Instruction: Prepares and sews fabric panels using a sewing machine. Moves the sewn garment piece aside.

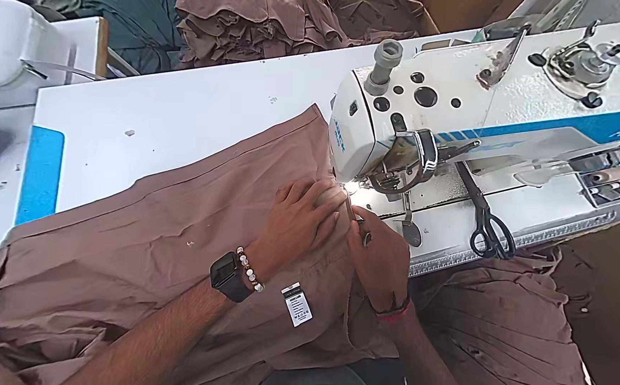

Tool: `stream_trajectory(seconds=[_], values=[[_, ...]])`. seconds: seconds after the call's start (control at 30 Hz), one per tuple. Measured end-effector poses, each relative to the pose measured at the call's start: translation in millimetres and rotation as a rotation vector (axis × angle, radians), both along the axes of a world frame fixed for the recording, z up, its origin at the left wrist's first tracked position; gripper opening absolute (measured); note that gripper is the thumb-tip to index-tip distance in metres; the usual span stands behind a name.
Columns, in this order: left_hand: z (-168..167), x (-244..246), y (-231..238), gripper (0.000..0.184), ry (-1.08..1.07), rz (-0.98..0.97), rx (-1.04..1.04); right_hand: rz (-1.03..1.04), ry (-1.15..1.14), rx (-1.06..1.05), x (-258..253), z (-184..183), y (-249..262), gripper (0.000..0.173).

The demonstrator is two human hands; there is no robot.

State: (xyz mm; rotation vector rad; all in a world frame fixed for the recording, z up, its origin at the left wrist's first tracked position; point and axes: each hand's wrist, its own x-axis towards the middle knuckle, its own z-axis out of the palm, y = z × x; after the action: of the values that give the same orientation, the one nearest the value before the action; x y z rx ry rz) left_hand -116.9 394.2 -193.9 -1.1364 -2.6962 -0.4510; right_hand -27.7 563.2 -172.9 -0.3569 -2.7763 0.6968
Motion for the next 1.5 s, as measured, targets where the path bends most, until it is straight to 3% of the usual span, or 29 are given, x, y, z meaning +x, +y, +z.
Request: stream_trajectory(seconds=[0.17, 0.37, 0.47, 0.53, 0.63, 0.77, 0.87, 1.07, 1.27, 1.5], values=[[-2, 1, -1, 0.039, 0.047, -0.002, 0.011, 0.119, 0.068, 0.218, 7, -5, -3, 0.034], [1, -11, -1, 0.034, 0.071, -0.075, 0.021, 0.17, -0.034, 0.357, -5, 2, -7, 0.034], [5, -19, -1, 0.033, 0.095, -0.092, 0.012, 0.187, -0.001, 0.305, -14, 2, -2, 0.033], [9, -9, -2, 0.035, 0.056, -0.121, -0.026, 0.181, 0.021, 0.146, -9, 3, 7, 0.033], [11, 16, -4, 0.036, -0.055, -0.146, 0.044, 0.07, 0.1, -0.034, 8, 1, 20, 0.028], [3, 26, -9, 0.037, -0.029, -0.167, 0.068, -0.028, 0.074, -0.106, 18, -1, 10, 0.025], [2, 25, -5, 0.032, -0.007, -0.108, 0.089, -0.058, 0.014, -0.092, 14, 3, 2, 0.025], [1, 23, -5, 0.04, -0.028, -0.037, 0.039, -0.089, -0.063, -0.011, 6, 5, -8, 0.023], [0, 19, -2, 0.053, -0.032, -0.002, -0.076, -0.052, 0.025, 0.03, 5, 0, -6, 0.023], [1, 13, -4, 0.049, -0.038, -0.156, -0.03, 0.075, 0.034, 0.237, 14, 0, -11, 0.029]])
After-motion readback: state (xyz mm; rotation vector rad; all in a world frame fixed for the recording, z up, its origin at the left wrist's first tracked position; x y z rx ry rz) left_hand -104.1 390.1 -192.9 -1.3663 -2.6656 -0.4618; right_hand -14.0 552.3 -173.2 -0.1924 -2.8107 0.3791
